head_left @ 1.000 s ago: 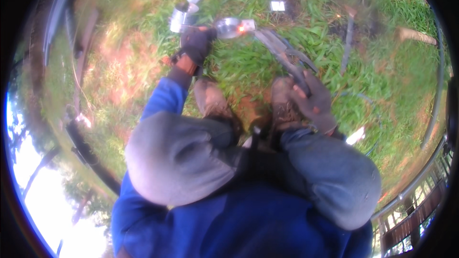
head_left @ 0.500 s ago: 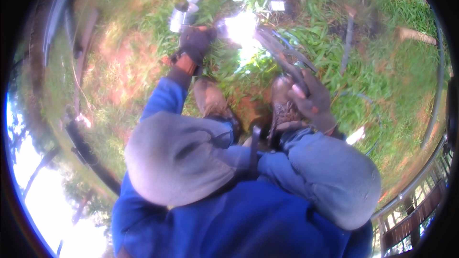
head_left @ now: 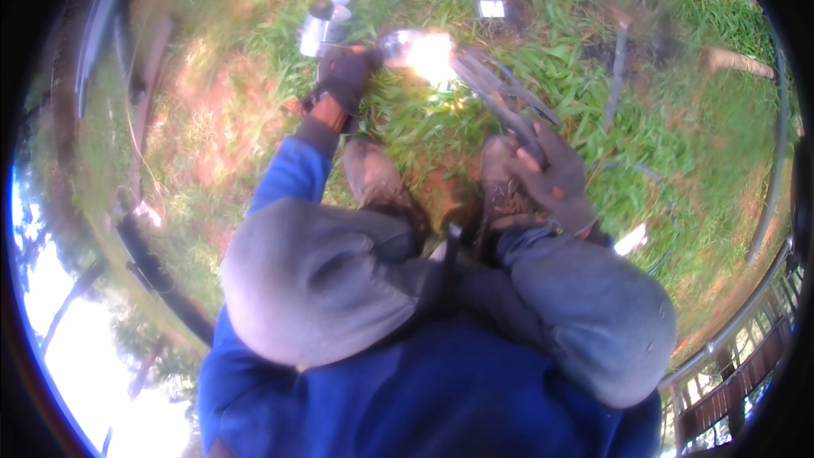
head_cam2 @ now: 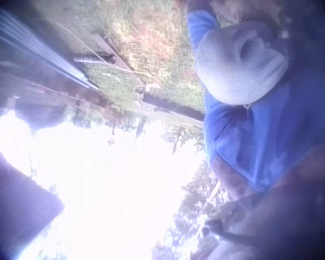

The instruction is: The person welds metal pieces and rings together on the grass using a welding electrode holder.

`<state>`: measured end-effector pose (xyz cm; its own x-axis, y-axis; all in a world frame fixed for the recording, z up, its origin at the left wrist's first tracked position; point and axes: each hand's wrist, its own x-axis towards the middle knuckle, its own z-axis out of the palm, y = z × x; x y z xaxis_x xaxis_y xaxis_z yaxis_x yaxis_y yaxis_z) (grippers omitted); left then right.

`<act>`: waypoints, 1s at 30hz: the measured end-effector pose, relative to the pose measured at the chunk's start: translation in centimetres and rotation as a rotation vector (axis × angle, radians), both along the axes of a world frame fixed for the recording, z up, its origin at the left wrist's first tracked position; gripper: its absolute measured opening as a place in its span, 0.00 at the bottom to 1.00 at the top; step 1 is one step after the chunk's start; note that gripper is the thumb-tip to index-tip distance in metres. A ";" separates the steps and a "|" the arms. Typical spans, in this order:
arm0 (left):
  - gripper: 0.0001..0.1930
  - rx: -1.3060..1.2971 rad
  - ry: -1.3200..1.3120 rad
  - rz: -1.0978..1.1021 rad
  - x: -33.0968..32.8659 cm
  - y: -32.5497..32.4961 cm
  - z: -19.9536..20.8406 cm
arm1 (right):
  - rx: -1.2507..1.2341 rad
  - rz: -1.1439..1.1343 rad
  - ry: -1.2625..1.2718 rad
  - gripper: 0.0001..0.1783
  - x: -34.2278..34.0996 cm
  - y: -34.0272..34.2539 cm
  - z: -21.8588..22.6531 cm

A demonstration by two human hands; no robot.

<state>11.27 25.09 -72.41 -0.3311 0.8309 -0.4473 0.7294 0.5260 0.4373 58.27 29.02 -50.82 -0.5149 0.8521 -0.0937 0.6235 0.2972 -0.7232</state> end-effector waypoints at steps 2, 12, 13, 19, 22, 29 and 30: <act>0.11 -0.083 0.162 -0.005 -4.2 -3.6 -3.7 | 0.004 0.068 0.050 0.32 -1.1 0.8 -0.1; 0.09 0.301 0.061 0.028 -6.0 -4.5 -6.7 | 0.083 0.017 0.084 0.30 -1.1 1.0 0.7; 0.09 0.365 0.055 0.049 -7.5 -6.2 -7.2 | 0.085 0.048 0.113 0.30 -1.5 1.3 0.4; 0.08 0.425 -0.184 -0.109 -1.6 -1.0 -0.3 | 0.076 -0.008 0.031 0.32 0.3 -0.3 -0.9; 0.08 0.315 -0.253 0.141 -2.6 -2.7 -0.7 | 0.059 0.041 0.052 0.33 -0.6 0.5 -0.7; 0.09 0.298 0.247 -0.361 1.8 0.0 4.3 | -0.082 0.007 -0.042 0.33 0.3 0.1 -0.5; 0.09 0.153 0.279 -0.451 2.3 1.1 4.4 | -0.086 -0.030 -0.059 0.34 0.4 -0.2 -0.4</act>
